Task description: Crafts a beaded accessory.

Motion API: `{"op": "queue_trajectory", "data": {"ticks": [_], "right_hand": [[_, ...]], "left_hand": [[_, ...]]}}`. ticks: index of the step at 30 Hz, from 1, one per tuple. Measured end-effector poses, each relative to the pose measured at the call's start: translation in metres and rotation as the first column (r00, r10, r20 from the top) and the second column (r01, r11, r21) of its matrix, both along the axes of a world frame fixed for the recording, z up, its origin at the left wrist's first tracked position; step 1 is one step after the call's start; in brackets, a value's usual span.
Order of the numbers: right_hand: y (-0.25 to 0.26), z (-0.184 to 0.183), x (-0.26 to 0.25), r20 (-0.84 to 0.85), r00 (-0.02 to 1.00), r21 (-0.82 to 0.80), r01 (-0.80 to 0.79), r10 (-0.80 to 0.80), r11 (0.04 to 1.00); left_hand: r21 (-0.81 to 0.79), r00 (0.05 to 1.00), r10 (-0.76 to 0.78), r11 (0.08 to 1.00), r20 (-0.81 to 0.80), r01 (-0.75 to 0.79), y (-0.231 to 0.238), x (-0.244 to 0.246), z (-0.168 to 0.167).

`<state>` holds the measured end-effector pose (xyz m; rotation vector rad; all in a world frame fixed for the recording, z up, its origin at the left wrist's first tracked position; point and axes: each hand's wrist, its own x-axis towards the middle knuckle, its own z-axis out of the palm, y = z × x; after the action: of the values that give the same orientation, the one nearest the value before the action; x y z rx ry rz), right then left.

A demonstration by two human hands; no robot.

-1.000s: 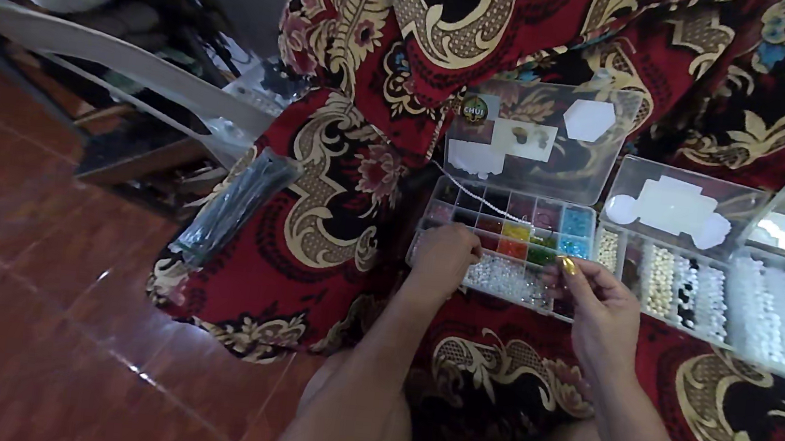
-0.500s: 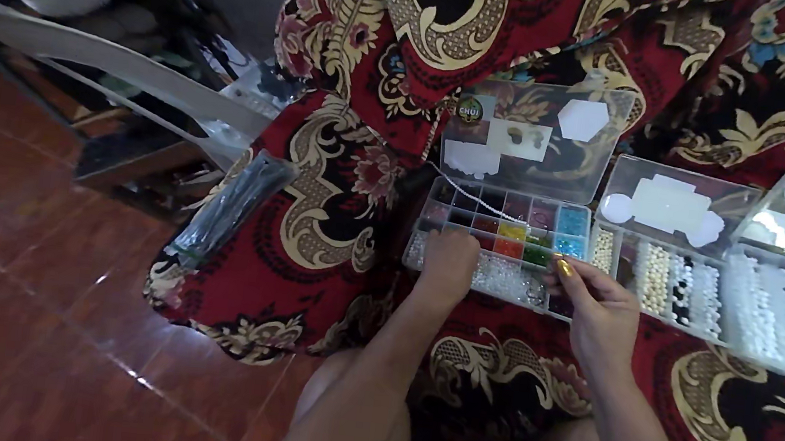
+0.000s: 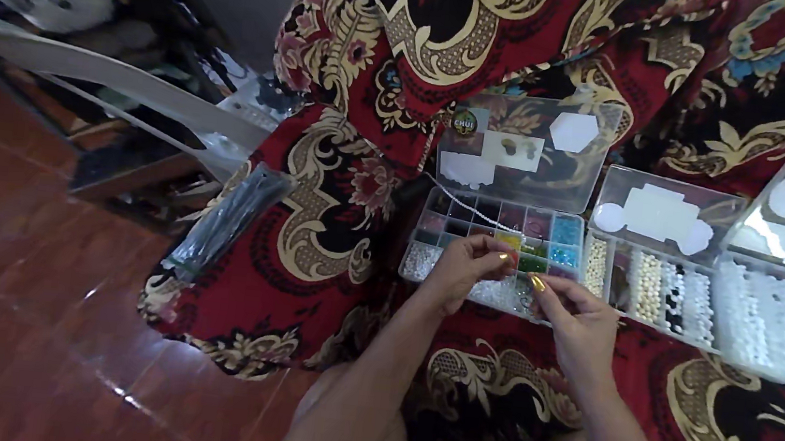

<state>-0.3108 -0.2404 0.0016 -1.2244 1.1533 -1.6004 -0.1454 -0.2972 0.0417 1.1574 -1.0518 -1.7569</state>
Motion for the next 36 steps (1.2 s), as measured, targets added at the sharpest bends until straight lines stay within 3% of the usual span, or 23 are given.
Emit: {"op": "queue_trajectory", "data": {"ticks": [5, 11, 28, 36], "right_hand": [[0.002, 0.001, 0.004, -0.012, 1.000, 0.022, -0.003, 0.003, 1.000], [0.004, 0.002, 0.007, -0.052, 0.999, 0.016, 0.011, -0.010, 1.000], [0.004, 0.002, 0.006, -0.119, 0.993, 0.009, 0.029, -0.028, 1.000], [0.004, 0.002, 0.004, -0.110, 0.993, -0.004, 0.029, -0.029, 1.000]], "left_hand": [[0.219, 0.976, -0.075, 0.968, -0.203, 0.120, 0.003, -0.004, -0.008], [0.265, 0.952, -0.116, 0.945, -0.284, 0.194, 0.004, -0.003, -0.016], [0.138, 0.962, -0.203, 0.963, -0.182, 0.230, 0.001, -0.006, -0.017], [0.167, 0.982, -0.084, 0.980, -0.167, 0.112, 0.000, -0.007, -0.010]]}}
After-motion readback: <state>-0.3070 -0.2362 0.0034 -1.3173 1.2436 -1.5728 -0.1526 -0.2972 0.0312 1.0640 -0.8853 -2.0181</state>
